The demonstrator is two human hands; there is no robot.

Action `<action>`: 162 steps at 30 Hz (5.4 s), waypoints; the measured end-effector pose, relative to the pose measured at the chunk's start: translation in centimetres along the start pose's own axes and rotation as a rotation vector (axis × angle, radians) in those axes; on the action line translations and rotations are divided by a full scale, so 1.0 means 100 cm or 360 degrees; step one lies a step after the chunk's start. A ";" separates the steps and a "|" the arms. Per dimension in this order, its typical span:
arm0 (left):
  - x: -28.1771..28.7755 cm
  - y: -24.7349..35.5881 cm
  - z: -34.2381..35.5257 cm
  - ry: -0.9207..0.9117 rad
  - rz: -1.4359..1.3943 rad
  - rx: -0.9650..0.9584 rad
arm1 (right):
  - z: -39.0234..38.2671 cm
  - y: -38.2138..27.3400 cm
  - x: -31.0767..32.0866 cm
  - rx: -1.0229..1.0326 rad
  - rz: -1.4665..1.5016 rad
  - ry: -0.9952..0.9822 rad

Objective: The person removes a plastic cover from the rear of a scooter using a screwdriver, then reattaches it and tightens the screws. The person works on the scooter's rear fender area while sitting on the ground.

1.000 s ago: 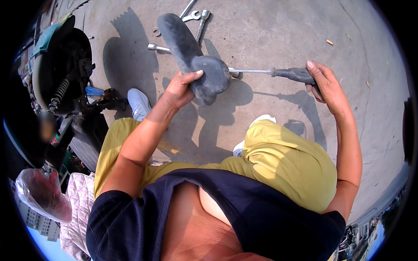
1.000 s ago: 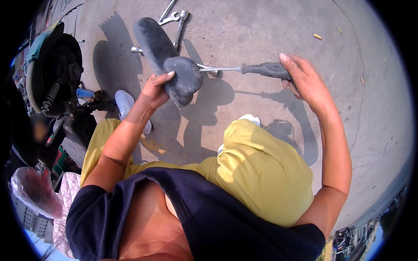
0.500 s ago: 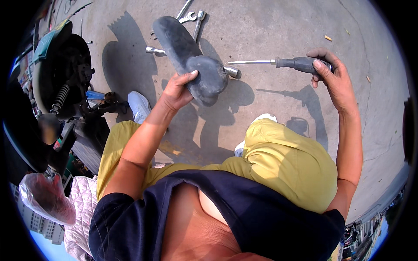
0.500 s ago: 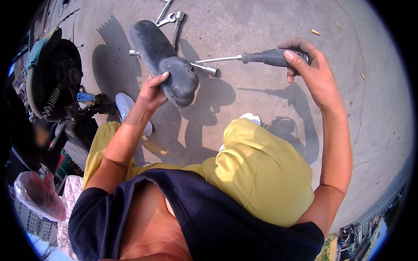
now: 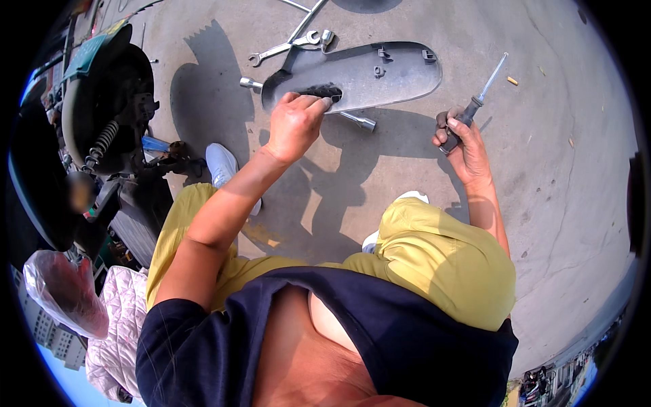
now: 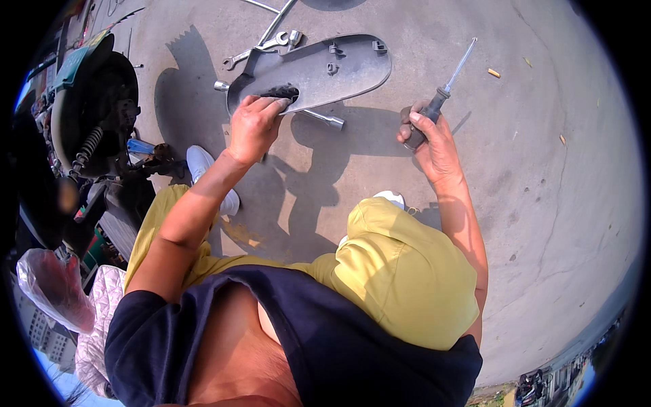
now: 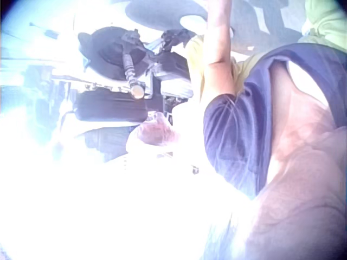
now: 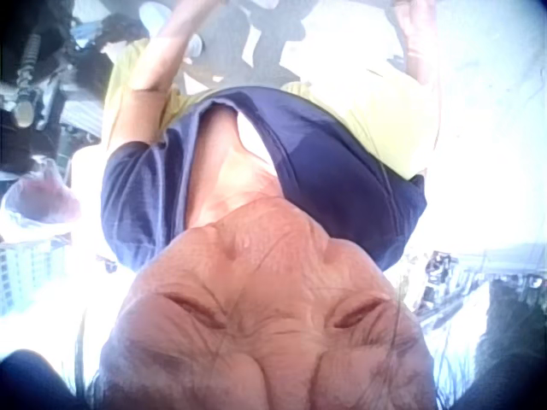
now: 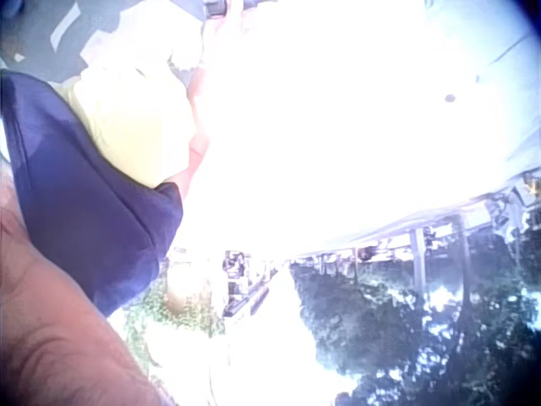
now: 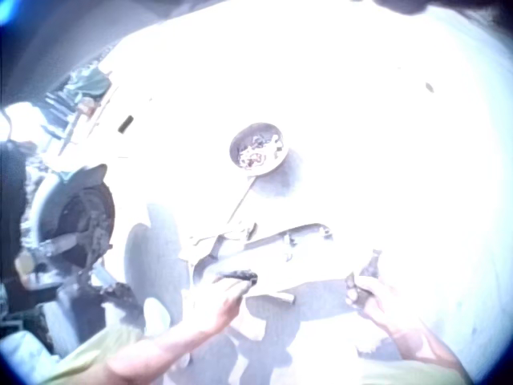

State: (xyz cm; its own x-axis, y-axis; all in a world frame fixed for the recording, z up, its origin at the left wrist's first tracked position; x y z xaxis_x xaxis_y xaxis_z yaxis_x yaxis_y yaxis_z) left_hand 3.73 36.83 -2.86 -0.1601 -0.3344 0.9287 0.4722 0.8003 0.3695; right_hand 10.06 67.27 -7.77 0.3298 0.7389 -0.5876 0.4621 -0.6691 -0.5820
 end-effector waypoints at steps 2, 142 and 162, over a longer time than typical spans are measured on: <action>-0.009 -0.006 -0.005 -0.0066 0.0088 -0.0090 | 0.008 -0.002 0.006 -0.0036 -0.0140 0.0076; -0.112 -0.026 0.048 0.0008 -0.0378 0.1158 | 0.056 0.034 -0.080 0.0881 -0.2539 -0.0354; -0.098 -0.006 0.052 -0.0045 -0.0360 0.1156 | 0.062 0.037 -0.070 0.0876 -0.2640 -0.0401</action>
State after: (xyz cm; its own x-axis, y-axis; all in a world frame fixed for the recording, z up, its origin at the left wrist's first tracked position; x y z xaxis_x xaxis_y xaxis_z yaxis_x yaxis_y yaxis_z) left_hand 0.47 42.25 -12.07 -0.2120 -0.5240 0.8249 -0.2624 0.8436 0.4684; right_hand 4.33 59.16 -9.31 -0.3037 0.6116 0.7305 -0.1753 0.7178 -0.6738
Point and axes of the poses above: each hand's wrist, its own z-axis towards the middle knuckle, its own x-axis out of the back of the hand, y = z × x, the point moved 1 cm from there along z, towards the middle knuckle, and after that the axes turned 6 degrees about x, right-handed, at the moved point
